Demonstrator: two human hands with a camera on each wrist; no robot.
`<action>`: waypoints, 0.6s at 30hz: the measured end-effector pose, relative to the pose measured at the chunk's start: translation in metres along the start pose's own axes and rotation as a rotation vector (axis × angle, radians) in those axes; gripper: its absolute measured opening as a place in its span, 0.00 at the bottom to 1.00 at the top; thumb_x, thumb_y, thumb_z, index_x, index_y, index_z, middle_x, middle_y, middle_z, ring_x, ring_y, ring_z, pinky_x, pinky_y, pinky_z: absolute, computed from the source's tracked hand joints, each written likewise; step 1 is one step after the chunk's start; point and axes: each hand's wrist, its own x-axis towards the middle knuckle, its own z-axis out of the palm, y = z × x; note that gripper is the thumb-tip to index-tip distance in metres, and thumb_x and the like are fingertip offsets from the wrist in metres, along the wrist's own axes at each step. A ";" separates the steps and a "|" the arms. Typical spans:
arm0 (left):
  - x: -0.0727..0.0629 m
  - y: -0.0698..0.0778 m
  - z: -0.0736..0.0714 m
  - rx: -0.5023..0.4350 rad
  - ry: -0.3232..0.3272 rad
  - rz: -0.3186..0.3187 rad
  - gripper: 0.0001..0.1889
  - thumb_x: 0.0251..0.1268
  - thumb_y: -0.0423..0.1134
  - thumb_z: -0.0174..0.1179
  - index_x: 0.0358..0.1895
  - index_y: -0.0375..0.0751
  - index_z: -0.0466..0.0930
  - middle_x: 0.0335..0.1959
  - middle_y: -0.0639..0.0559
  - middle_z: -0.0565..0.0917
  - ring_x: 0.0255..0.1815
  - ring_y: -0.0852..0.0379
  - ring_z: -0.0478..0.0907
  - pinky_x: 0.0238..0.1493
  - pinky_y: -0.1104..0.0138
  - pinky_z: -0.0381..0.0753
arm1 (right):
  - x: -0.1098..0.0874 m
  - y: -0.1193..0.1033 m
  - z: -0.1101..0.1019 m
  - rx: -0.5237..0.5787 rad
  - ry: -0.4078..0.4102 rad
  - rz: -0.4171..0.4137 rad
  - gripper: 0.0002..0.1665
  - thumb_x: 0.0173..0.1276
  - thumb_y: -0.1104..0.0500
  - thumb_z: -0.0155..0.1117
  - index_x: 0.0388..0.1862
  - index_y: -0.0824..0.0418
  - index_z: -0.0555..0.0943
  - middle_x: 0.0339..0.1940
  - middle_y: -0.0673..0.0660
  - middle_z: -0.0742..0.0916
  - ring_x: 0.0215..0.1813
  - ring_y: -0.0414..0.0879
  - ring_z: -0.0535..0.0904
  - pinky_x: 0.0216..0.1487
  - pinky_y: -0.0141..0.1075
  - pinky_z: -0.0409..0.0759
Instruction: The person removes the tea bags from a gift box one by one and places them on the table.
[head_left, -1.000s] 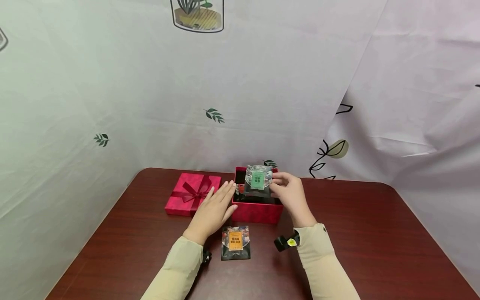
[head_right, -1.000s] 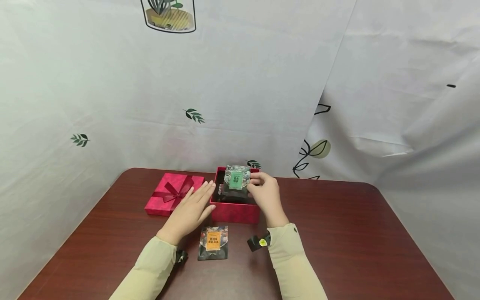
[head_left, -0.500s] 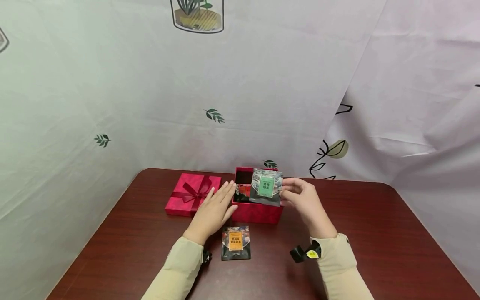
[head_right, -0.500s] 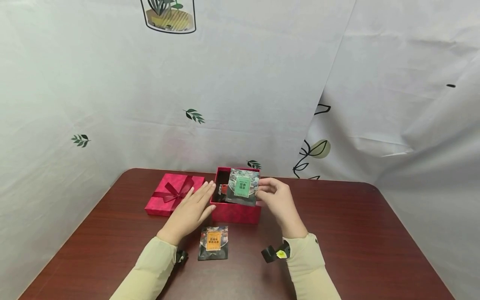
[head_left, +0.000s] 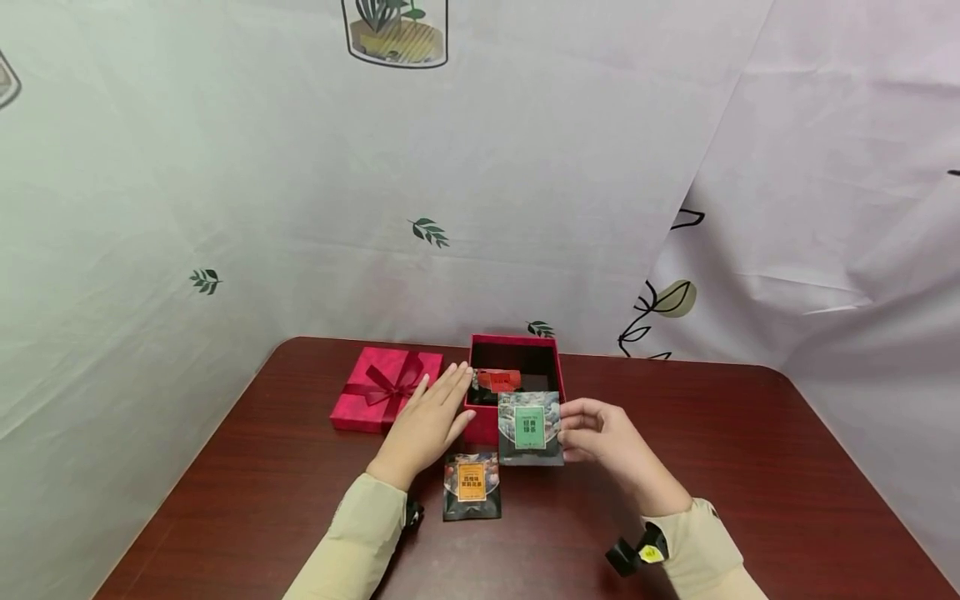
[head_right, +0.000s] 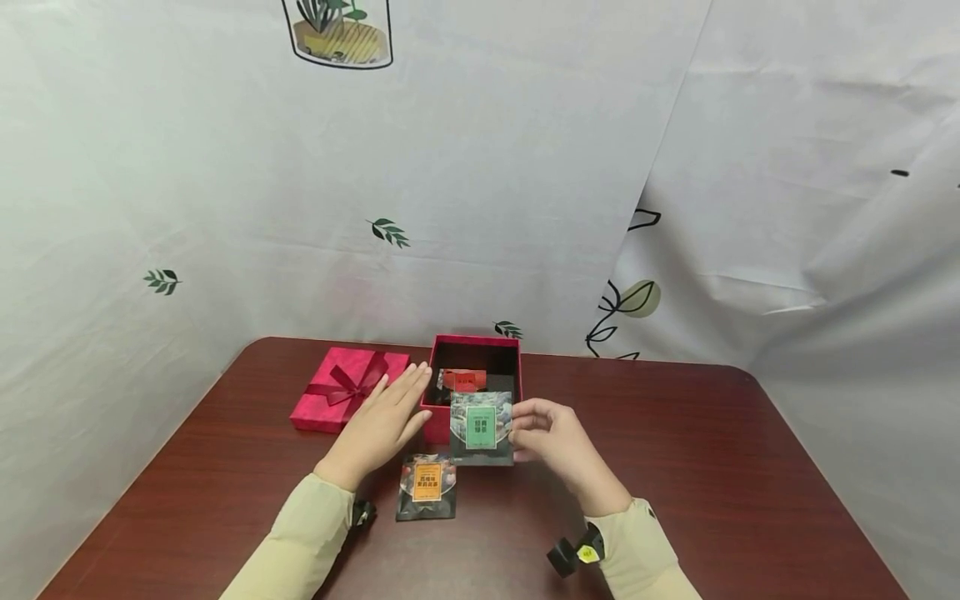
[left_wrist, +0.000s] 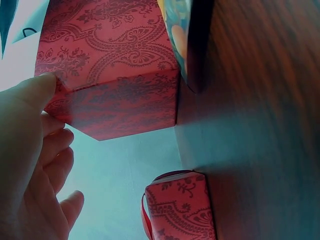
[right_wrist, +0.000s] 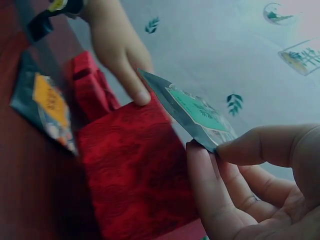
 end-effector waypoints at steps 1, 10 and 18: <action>0.000 0.000 0.000 0.001 -0.004 -0.001 0.35 0.77 0.52 0.56 0.79 0.40 0.60 0.80 0.47 0.61 0.81 0.47 0.56 0.78 0.44 0.54 | -0.001 0.003 0.000 0.001 -0.017 0.002 0.21 0.66 0.70 0.65 0.56 0.78 0.75 0.38 0.57 0.87 0.36 0.44 0.84 0.40 0.40 0.88; -0.001 0.000 -0.001 0.014 -0.006 -0.004 0.35 0.77 0.52 0.55 0.80 0.41 0.59 0.80 0.48 0.60 0.81 0.50 0.53 0.78 0.45 0.53 | -0.007 0.031 0.003 0.038 -0.134 0.069 0.20 0.64 0.70 0.65 0.54 0.78 0.76 0.36 0.55 0.86 0.35 0.43 0.83 0.37 0.37 0.88; -0.001 0.000 -0.001 0.015 -0.014 0.002 0.34 0.78 0.53 0.54 0.80 0.41 0.59 0.80 0.48 0.60 0.81 0.50 0.53 0.78 0.45 0.53 | -0.008 0.052 0.004 0.056 -0.165 0.147 0.21 0.60 0.70 0.65 0.52 0.77 0.76 0.35 0.54 0.86 0.34 0.41 0.82 0.35 0.36 0.88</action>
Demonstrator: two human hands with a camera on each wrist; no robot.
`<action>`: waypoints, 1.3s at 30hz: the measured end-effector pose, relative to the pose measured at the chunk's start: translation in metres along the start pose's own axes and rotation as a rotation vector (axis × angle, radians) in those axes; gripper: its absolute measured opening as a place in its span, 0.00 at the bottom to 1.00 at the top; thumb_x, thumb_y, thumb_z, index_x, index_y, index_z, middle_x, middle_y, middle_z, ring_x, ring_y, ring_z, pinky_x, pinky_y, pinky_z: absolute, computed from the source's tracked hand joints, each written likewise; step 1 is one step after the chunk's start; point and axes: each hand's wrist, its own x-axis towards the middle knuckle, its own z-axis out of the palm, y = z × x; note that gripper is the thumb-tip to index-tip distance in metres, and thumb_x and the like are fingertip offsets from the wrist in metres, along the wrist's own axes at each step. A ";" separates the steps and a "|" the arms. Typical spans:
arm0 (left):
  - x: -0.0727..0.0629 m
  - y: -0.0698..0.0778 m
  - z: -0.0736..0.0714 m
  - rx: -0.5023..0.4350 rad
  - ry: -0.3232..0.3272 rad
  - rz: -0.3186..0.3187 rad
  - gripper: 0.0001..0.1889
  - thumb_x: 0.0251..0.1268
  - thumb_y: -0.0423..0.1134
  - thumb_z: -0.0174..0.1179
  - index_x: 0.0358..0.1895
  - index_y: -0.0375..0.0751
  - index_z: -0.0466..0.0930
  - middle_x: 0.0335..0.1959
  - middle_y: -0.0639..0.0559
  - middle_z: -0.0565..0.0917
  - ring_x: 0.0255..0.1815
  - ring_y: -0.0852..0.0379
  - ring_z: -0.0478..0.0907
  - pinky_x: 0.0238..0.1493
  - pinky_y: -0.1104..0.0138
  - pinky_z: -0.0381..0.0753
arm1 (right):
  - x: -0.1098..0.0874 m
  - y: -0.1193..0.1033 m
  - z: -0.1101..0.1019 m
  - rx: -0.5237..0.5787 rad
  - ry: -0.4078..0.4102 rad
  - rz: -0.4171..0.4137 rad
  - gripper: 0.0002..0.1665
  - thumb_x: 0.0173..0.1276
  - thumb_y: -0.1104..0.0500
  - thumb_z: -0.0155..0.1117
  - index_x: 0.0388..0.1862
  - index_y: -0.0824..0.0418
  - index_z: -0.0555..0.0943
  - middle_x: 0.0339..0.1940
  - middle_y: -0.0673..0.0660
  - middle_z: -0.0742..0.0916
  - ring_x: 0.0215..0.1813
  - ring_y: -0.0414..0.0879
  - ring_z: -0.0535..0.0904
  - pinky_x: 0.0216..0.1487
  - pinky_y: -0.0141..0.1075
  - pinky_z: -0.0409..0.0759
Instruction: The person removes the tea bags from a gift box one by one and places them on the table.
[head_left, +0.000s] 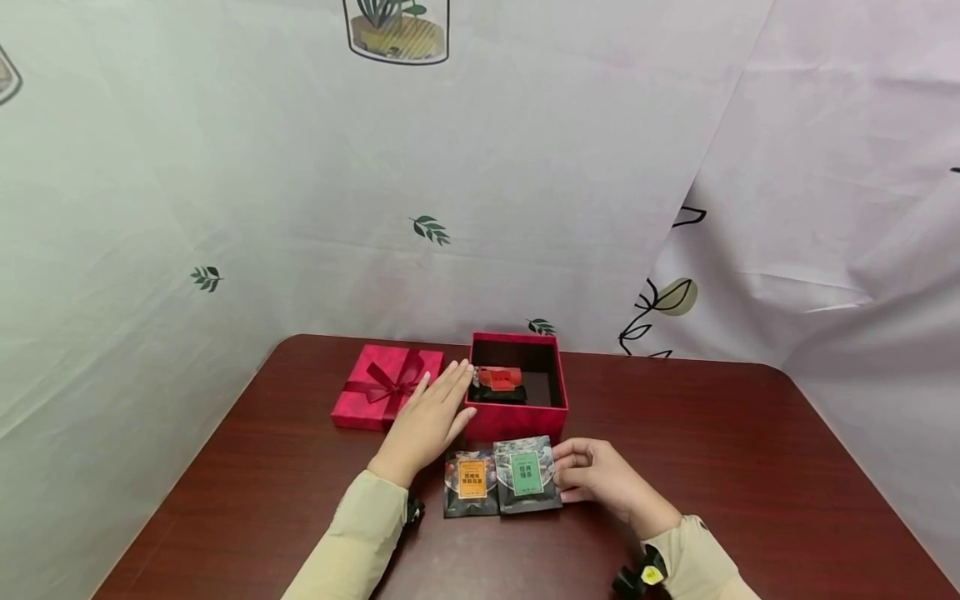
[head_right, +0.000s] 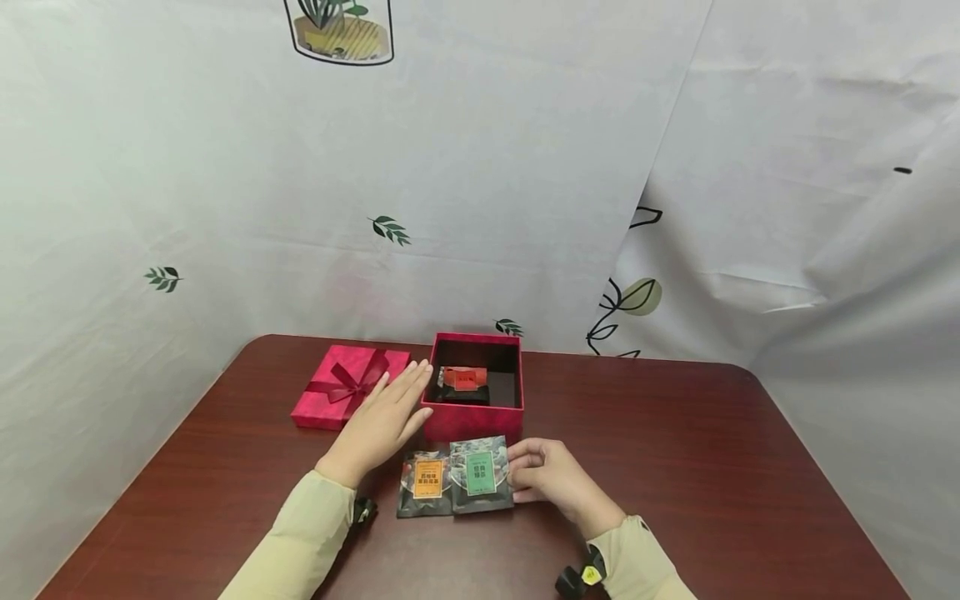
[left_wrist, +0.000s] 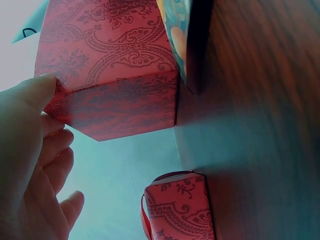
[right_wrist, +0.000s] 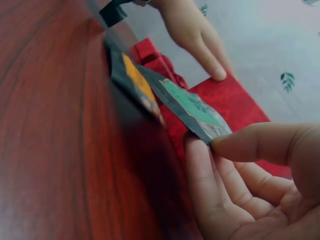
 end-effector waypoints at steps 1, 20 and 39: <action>0.000 0.000 0.000 0.002 0.002 0.001 0.34 0.78 0.52 0.54 0.80 0.41 0.59 0.80 0.48 0.60 0.81 0.50 0.53 0.78 0.45 0.53 | 0.000 0.002 -0.001 0.004 0.004 0.011 0.21 0.60 0.71 0.65 0.52 0.77 0.76 0.35 0.54 0.86 0.34 0.41 0.82 0.35 0.35 0.87; 0.002 0.000 0.000 0.003 0.004 0.000 0.35 0.77 0.53 0.55 0.79 0.40 0.60 0.80 0.48 0.60 0.81 0.49 0.54 0.78 0.45 0.53 | 0.001 0.010 0.002 -0.038 0.058 0.036 0.24 0.58 0.72 0.61 0.54 0.81 0.75 0.33 0.55 0.87 0.32 0.41 0.83 0.34 0.38 0.88; 0.000 0.001 0.000 -0.010 -0.004 -0.014 0.34 0.78 0.53 0.54 0.80 0.41 0.59 0.81 0.49 0.60 0.82 0.52 0.52 0.79 0.46 0.52 | -0.005 0.007 0.013 -0.261 0.106 -0.049 0.24 0.56 0.72 0.69 0.53 0.77 0.76 0.21 0.55 0.83 0.18 0.42 0.79 0.23 0.36 0.84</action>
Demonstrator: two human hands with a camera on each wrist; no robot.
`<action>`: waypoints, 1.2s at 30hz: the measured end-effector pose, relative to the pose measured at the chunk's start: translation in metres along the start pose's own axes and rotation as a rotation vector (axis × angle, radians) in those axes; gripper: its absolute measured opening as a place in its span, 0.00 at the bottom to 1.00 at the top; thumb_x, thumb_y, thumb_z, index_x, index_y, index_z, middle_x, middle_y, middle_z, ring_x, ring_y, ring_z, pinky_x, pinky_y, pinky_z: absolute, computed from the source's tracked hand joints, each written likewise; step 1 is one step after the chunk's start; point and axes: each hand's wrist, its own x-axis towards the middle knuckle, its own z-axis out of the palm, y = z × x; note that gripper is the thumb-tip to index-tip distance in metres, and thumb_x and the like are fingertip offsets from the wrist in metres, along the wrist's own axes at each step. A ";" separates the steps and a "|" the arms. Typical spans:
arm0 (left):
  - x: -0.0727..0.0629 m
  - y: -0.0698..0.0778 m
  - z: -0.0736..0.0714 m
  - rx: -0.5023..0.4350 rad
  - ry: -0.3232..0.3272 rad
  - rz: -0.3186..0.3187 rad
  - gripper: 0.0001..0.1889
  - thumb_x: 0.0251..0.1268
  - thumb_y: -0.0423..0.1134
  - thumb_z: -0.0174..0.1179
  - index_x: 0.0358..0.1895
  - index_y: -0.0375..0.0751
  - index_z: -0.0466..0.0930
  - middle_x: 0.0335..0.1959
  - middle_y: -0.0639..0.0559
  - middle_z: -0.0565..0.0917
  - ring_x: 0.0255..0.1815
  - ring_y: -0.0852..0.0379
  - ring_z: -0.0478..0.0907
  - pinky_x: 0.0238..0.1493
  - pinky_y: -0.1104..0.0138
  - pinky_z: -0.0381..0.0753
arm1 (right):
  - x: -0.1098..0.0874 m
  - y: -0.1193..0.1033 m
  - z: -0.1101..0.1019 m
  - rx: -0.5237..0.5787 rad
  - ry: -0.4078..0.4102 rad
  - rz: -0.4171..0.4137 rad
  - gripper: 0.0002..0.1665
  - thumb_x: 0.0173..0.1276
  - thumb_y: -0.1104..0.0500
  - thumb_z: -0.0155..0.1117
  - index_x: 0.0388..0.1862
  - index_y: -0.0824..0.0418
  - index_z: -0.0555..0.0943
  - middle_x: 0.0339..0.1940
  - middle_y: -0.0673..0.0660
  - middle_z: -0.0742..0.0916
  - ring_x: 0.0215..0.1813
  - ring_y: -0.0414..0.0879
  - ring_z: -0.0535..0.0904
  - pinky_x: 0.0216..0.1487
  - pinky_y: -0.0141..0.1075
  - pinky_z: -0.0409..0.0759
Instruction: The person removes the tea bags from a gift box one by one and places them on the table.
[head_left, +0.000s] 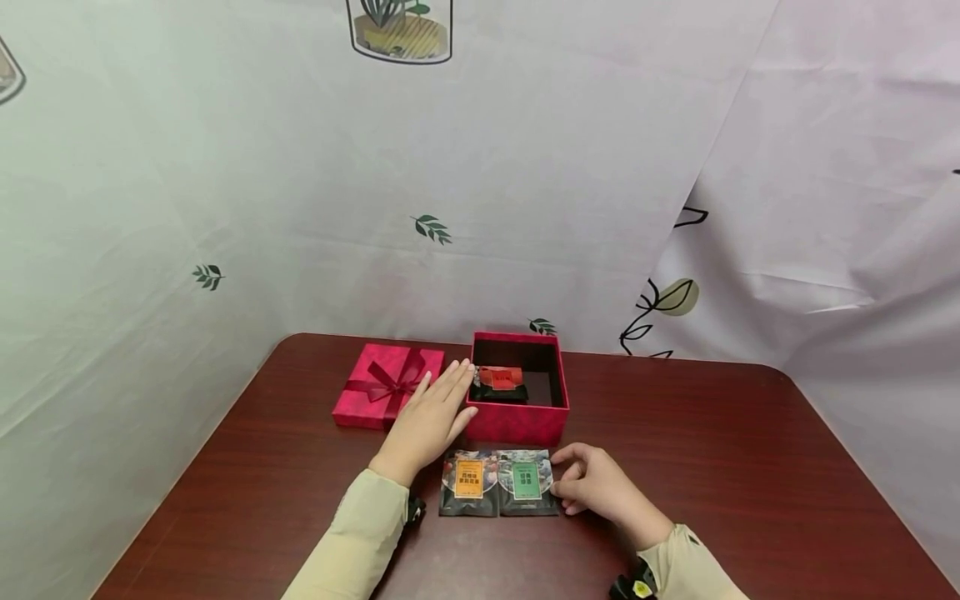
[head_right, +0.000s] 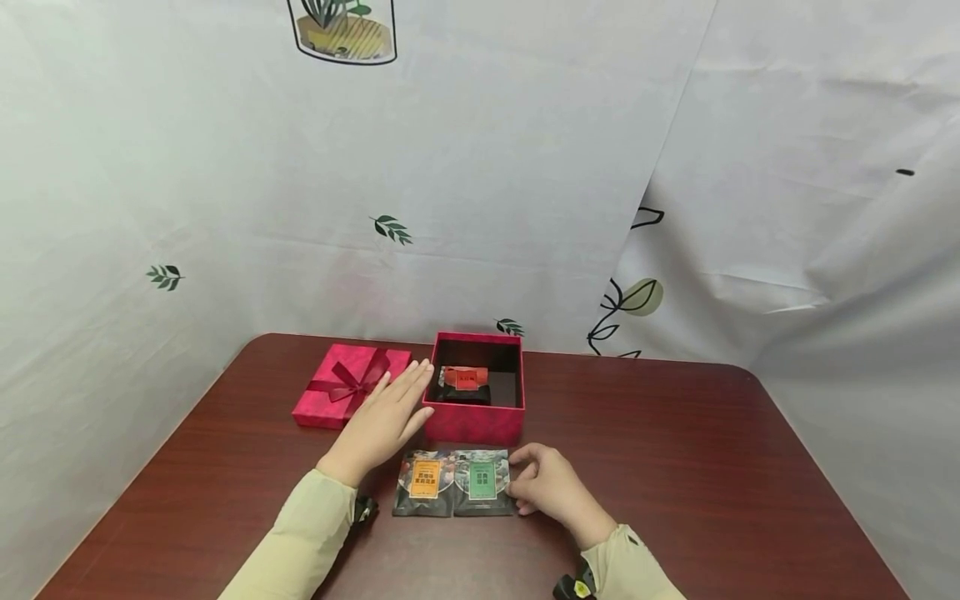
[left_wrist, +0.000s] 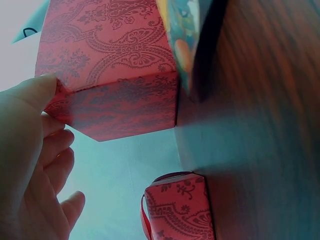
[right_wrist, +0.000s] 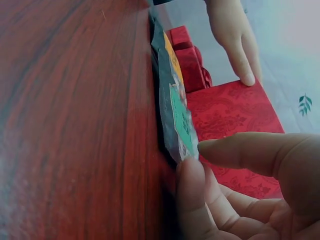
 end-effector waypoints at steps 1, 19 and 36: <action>0.000 0.000 0.000 -0.003 0.000 0.000 0.34 0.78 0.53 0.54 0.79 0.41 0.60 0.80 0.49 0.60 0.82 0.51 0.52 0.79 0.46 0.52 | 0.000 0.000 0.000 -0.020 0.004 -0.004 0.24 0.56 0.71 0.70 0.52 0.77 0.77 0.21 0.55 0.83 0.18 0.42 0.79 0.22 0.36 0.84; -0.001 0.000 0.001 0.009 0.005 0.004 0.34 0.78 0.53 0.54 0.80 0.41 0.60 0.80 0.48 0.60 0.82 0.52 0.52 0.78 0.46 0.53 | -0.009 -0.038 -0.001 -0.043 0.066 -0.135 0.11 0.69 0.68 0.62 0.47 0.75 0.81 0.30 0.62 0.86 0.26 0.48 0.83 0.28 0.37 0.86; 0.000 0.000 0.000 0.016 0.011 0.004 0.34 0.78 0.52 0.54 0.80 0.42 0.60 0.80 0.49 0.60 0.82 0.51 0.53 0.78 0.45 0.54 | 0.028 -0.079 0.000 0.207 0.248 -0.274 0.11 0.73 0.72 0.57 0.49 0.79 0.79 0.34 0.70 0.85 0.30 0.45 0.84 0.35 0.36 0.88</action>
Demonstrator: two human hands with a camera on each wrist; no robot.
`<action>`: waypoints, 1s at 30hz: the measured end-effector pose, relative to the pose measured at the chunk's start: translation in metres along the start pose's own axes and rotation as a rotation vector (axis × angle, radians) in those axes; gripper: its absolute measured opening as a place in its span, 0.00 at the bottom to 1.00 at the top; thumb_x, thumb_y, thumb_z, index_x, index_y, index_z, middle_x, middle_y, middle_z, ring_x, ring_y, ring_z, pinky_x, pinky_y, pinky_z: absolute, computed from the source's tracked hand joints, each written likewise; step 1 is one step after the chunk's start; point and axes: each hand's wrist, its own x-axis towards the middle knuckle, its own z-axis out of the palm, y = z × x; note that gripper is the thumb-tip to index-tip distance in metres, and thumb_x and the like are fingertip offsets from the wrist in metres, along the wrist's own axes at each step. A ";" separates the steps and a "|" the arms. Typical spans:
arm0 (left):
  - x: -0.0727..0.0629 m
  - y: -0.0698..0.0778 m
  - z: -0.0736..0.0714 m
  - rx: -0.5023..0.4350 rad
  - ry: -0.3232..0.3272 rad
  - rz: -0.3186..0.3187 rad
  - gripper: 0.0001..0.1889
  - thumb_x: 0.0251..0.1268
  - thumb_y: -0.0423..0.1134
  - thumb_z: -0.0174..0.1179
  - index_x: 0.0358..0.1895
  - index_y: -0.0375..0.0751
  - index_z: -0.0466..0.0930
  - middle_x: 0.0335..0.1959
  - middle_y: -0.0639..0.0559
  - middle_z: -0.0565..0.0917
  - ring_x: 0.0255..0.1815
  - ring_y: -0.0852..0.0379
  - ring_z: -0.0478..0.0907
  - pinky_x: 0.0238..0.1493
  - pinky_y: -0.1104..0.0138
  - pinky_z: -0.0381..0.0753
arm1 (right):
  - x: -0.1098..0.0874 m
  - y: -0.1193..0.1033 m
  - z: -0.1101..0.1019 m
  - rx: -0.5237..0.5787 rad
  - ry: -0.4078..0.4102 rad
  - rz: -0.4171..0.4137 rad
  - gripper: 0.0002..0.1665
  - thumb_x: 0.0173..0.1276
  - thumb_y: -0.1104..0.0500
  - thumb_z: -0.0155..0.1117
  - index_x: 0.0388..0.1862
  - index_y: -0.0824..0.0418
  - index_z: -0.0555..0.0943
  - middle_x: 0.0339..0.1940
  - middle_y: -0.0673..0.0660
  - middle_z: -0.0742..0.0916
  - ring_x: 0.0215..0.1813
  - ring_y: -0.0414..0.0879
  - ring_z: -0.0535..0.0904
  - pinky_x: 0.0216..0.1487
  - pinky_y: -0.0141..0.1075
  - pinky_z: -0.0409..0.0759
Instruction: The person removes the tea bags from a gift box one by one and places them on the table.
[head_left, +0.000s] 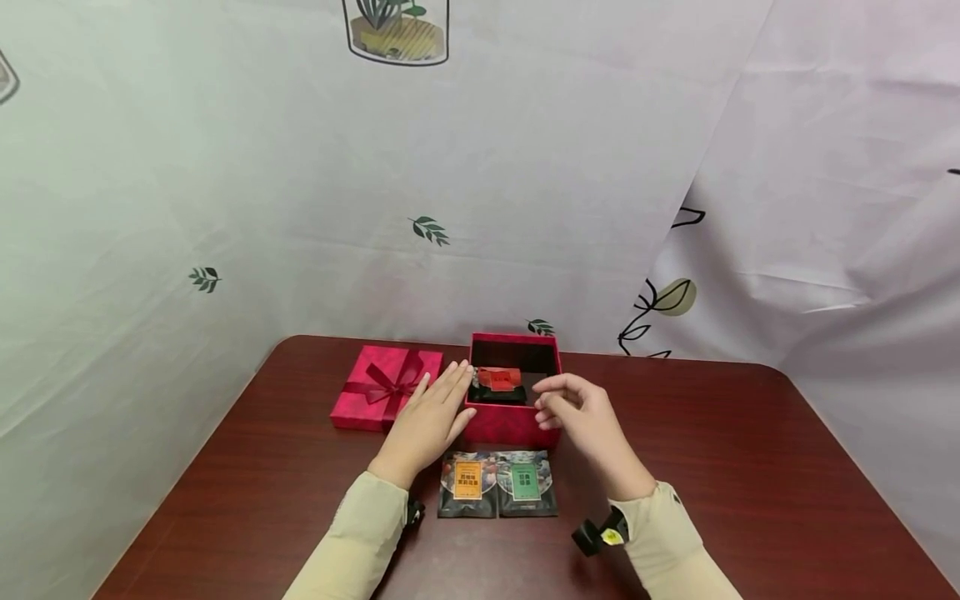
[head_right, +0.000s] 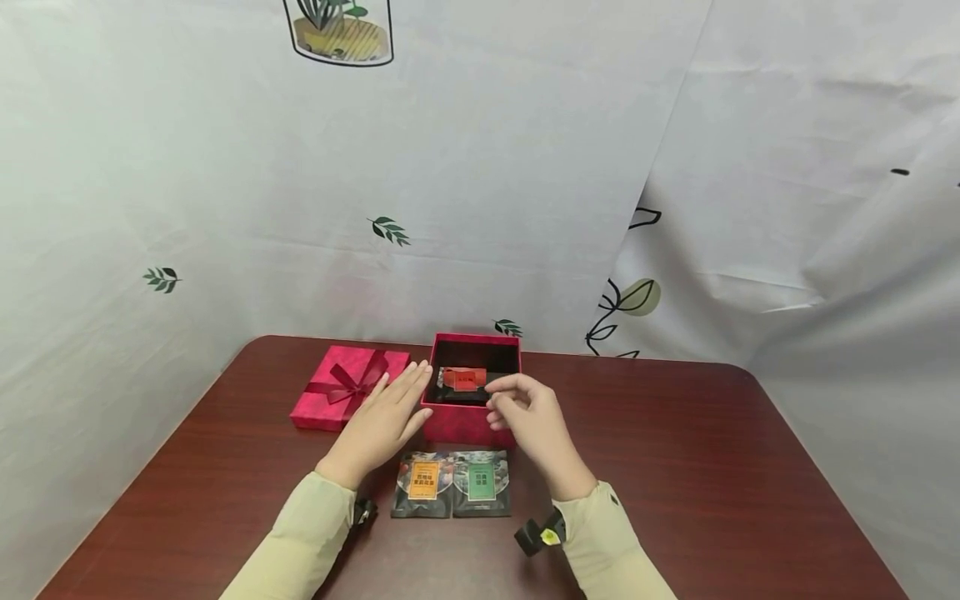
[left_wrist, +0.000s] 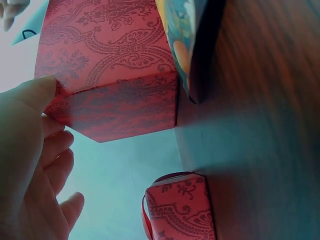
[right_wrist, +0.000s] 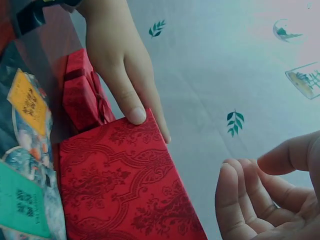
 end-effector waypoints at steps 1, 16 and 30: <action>0.000 0.000 0.000 0.000 0.004 0.002 0.34 0.78 0.52 0.55 0.79 0.41 0.60 0.80 0.49 0.60 0.82 0.51 0.53 0.78 0.45 0.54 | 0.003 -0.001 0.001 0.006 0.015 0.001 0.11 0.73 0.72 0.56 0.49 0.78 0.79 0.34 0.69 0.85 0.30 0.45 0.85 0.36 0.36 0.88; 0.000 0.001 -0.002 -0.006 0.009 0.007 0.34 0.78 0.52 0.55 0.79 0.40 0.60 0.80 0.48 0.61 0.81 0.51 0.54 0.78 0.44 0.55 | 0.051 0.004 0.019 -0.133 0.086 0.094 0.15 0.77 0.65 0.53 0.54 0.74 0.80 0.49 0.72 0.85 0.50 0.64 0.85 0.53 0.46 0.85; 0.000 0.000 -0.001 -0.004 0.010 0.008 0.33 0.78 0.52 0.54 0.79 0.41 0.60 0.80 0.49 0.61 0.81 0.51 0.53 0.78 0.45 0.55 | 0.082 0.014 0.029 -0.477 0.000 0.258 0.23 0.75 0.56 0.54 0.59 0.70 0.81 0.52 0.65 0.85 0.52 0.57 0.82 0.54 0.49 0.82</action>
